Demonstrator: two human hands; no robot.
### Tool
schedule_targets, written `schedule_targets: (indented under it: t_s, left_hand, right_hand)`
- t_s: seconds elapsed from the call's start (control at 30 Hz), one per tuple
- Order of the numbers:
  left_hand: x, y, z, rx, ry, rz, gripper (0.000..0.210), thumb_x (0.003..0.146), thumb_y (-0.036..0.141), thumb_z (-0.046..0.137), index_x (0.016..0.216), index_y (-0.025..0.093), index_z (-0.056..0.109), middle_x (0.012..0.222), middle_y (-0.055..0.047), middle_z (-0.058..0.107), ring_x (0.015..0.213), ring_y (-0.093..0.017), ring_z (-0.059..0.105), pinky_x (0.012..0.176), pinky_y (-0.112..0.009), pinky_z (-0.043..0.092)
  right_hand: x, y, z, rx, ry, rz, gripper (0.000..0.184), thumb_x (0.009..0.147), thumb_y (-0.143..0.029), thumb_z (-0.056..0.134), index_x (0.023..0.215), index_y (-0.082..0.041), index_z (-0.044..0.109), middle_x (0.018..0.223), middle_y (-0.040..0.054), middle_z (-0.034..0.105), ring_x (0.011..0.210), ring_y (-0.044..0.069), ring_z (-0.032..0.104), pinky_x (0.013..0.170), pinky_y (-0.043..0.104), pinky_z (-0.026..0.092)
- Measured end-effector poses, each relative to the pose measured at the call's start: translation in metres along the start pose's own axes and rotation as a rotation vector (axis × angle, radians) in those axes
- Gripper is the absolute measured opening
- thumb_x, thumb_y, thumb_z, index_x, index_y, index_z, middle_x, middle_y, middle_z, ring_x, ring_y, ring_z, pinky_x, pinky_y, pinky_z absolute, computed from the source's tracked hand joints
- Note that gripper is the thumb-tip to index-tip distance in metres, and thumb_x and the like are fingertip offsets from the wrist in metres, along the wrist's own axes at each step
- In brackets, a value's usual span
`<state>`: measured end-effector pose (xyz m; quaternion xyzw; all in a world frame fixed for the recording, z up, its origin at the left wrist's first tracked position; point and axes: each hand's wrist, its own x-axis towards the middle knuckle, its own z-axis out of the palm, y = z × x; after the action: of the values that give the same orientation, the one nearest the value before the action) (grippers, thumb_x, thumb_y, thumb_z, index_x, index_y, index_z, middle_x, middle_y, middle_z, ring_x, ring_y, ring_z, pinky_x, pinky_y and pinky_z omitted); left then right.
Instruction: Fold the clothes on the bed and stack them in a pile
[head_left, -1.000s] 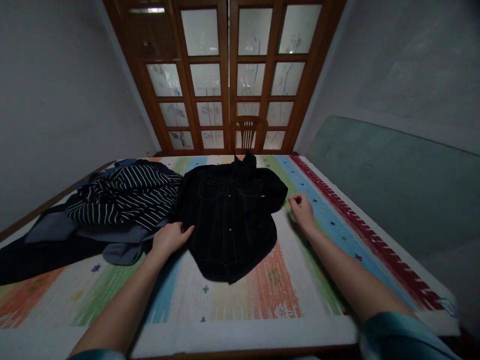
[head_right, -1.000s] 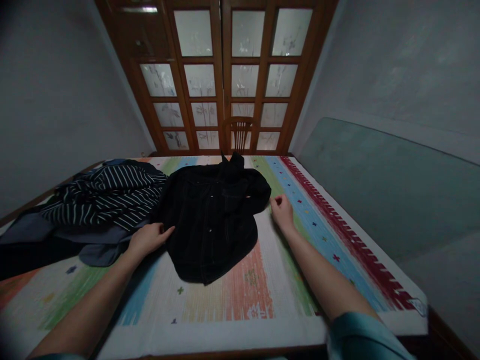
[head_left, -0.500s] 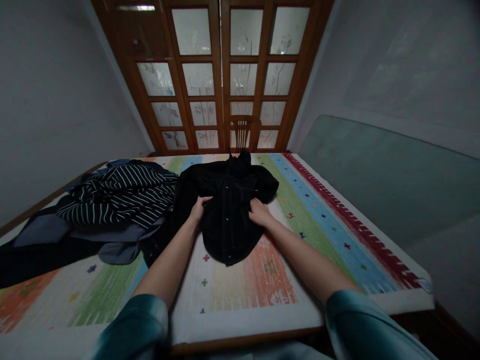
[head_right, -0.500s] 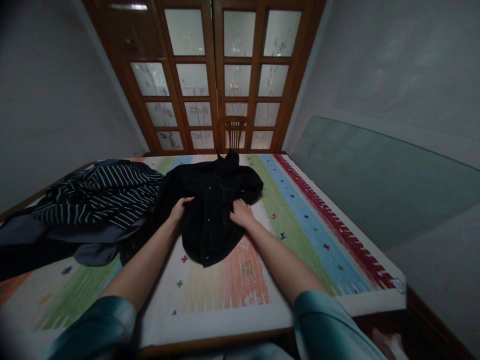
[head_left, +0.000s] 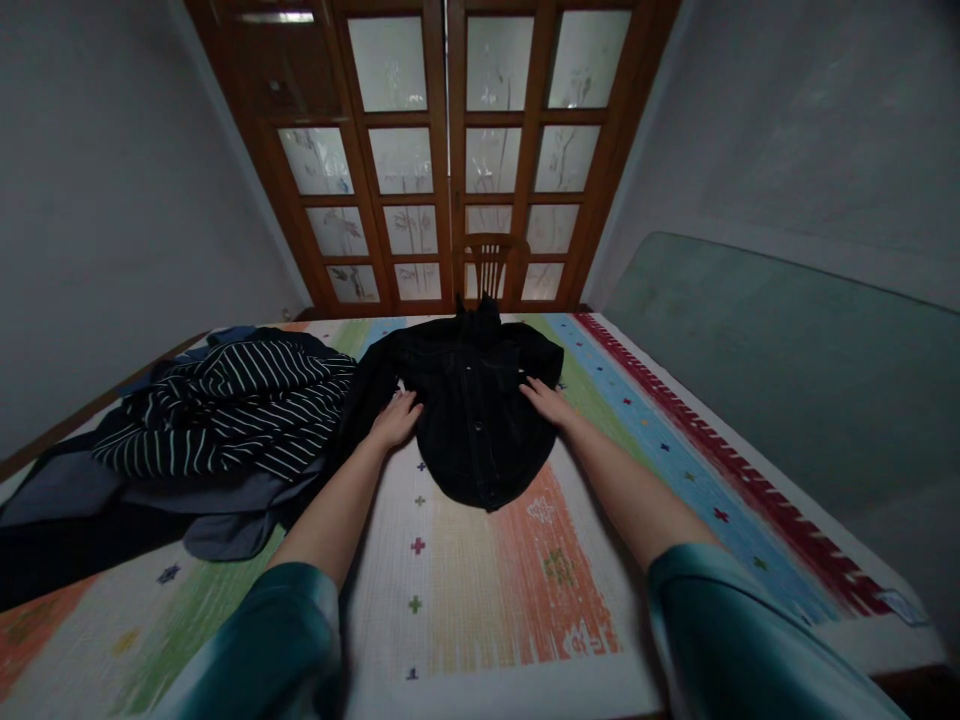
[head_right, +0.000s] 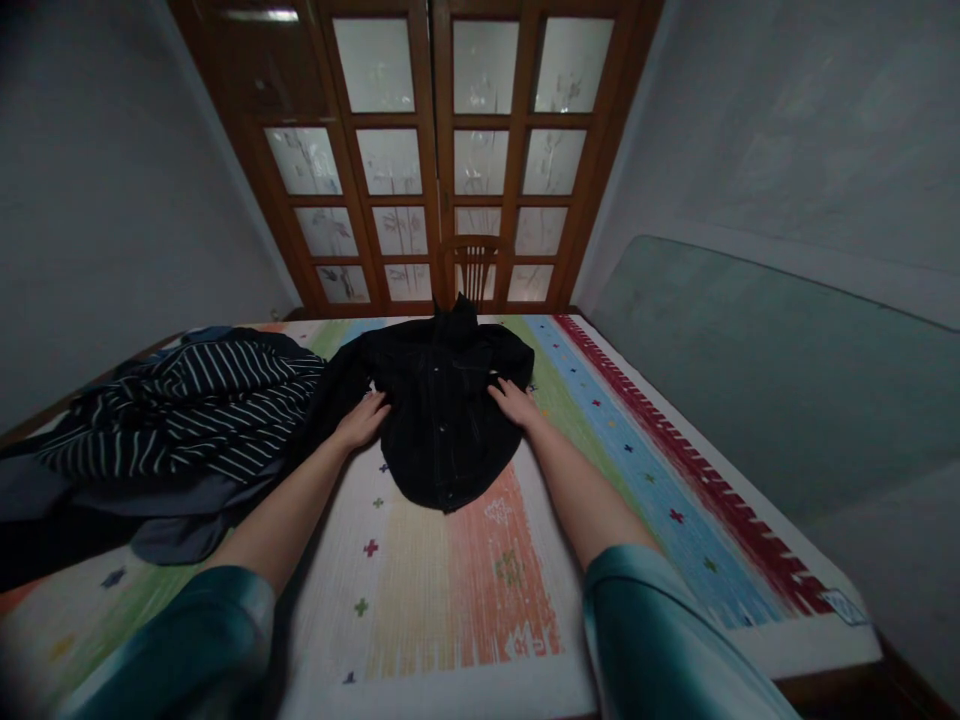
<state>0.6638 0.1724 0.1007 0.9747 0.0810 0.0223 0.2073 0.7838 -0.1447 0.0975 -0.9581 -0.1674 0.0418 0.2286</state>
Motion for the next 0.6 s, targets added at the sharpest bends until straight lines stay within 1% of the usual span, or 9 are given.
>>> schedule_targets:
  t_s: [0.07, 0.17, 0.2, 0.27, 0.33, 0.4, 0.47, 0.53, 0.6]
  left_hand:
    - [0.009, -0.002, 0.000, 0.006, 0.025, -0.007, 0.053, 0.095, 0.035, 0.033, 0.143, 0.013, 0.043, 0.152, -0.012, 0.039, 0.145, -0.024, 0.026, 0.116, -0.038, 0.027]
    - [0.015, -0.002, 0.000, -0.008, 0.106, -0.017, 0.051, 0.093, 0.023, 0.031, 0.140, 0.008, 0.045, 0.147, -0.015, 0.046, 0.139, -0.022, 0.038, 0.113, -0.031, 0.030]
    - [0.014, -0.002, 0.000, -0.016, 0.134, -0.025, 0.050, 0.092, 0.019, 0.031, 0.138, 0.008, 0.047, 0.144, -0.015, 0.049, 0.135, -0.021, 0.043, 0.112, -0.031, 0.032]
    - [0.009, -0.001, 0.000, -0.028, 0.173, -0.044, 0.050, 0.090, 0.017, 0.032, 0.137, 0.012, 0.049, 0.140, -0.014, 0.053, 0.130, -0.021, 0.049, 0.108, -0.031, 0.036]
    - [-0.001, 0.000, 0.000, -0.007, 0.179, -0.064, 0.049, 0.091, 0.019, 0.033, 0.137, 0.013, 0.049, 0.142, -0.014, 0.051, 0.132, -0.022, 0.047, 0.109, -0.032, 0.036]
    - [-0.013, 0.002, -0.001, 0.042, 0.151, -0.095, 0.051, 0.092, 0.024, 0.033, 0.140, 0.010, 0.045, 0.148, -0.017, 0.043, 0.136, -0.025, 0.042, 0.111, -0.034, 0.034]
    - [-0.025, 0.005, -0.003, 0.091, 0.091, -0.154, 0.057, 0.094, 0.034, 0.033, 0.145, 0.008, 0.039, 0.153, -0.020, 0.034, 0.138, -0.029, 0.039, 0.112, -0.039, 0.033]
    - [-0.035, 0.007, -0.004, 0.125, 0.024, -0.212, 0.064, 0.095, 0.043, 0.030, 0.149, 0.009, 0.032, 0.155, -0.022, 0.029, 0.138, -0.034, 0.038, 0.111, -0.045, 0.033]
    - [-0.042, 0.009, -0.005, 0.149, -0.018, -0.237, 0.068, 0.095, 0.049, 0.025, 0.152, 0.011, 0.028, 0.156, -0.022, 0.026, 0.139, -0.036, 0.036, 0.110, -0.048, 0.032]
  right_hand:
    - [0.007, 0.007, -0.003, 0.029, 0.066, 0.008, 0.052, 0.099, -0.039, 0.026, 0.142, -0.017, 0.047, 0.146, 0.0112, 0.047, 0.139, 0.025, 0.037, 0.116, 0.051, 0.020]
    - [0.009, 0.018, -0.004, -0.005, 0.131, -0.060, 0.048, 0.094, -0.027, 0.031, 0.136, -0.018, 0.054, 0.140, 0.0092, 0.054, 0.132, 0.025, 0.047, 0.114, 0.046, 0.029]
    - [0.007, 0.020, -0.004, -0.035, 0.132, -0.088, 0.048, 0.092, -0.023, 0.034, 0.134, -0.017, 0.056, 0.139, 0.0090, 0.055, 0.131, 0.024, 0.048, 0.113, 0.044, 0.031]
    - [-0.001, 0.026, -0.003, -0.107, 0.127, -0.140, 0.049, 0.088, -0.018, 0.036, 0.131, -0.014, 0.058, 0.140, 0.0101, 0.054, 0.132, 0.024, 0.046, 0.113, 0.040, 0.032]
    - [-0.014, 0.031, -0.001, -0.172, 0.135, -0.153, 0.049, 0.089, -0.020, 0.038, 0.133, -0.012, 0.056, 0.144, 0.0127, 0.050, 0.136, 0.026, 0.041, 0.114, 0.042, 0.029]
    - [-0.029, 0.036, 0.002, -0.221, 0.151, -0.105, 0.051, 0.092, -0.029, 0.039, 0.139, -0.011, 0.050, 0.149, 0.0156, 0.041, 0.139, 0.031, 0.035, 0.115, 0.048, 0.026]
    - [-0.044, 0.039, 0.005, -0.251, 0.147, -0.023, 0.057, 0.094, -0.040, 0.038, 0.143, -0.012, 0.044, 0.153, 0.0177, 0.034, 0.141, 0.035, 0.030, 0.114, 0.053, 0.024]
    - [-0.057, 0.042, 0.007, -0.273, 0.120, 0.038, 0.061, 0.095, -0.046, 0.036, 0.145, -0.012, 0.041, 0.154, 0.0195, 0.031, 0.142, 0.037, 0.027, 0.113, 0.056, 0.021]
    - [-0.065, 0.042, 0.007, -0.289, 0.099, 0.057, 0.063, 0.095, -0.048, 0.033, 0.146, -0.012, 0.039, 0.155, 0.0207, 0.029, 0.143, 0.036, 0.025, 0.114, 0.055, 0.019]
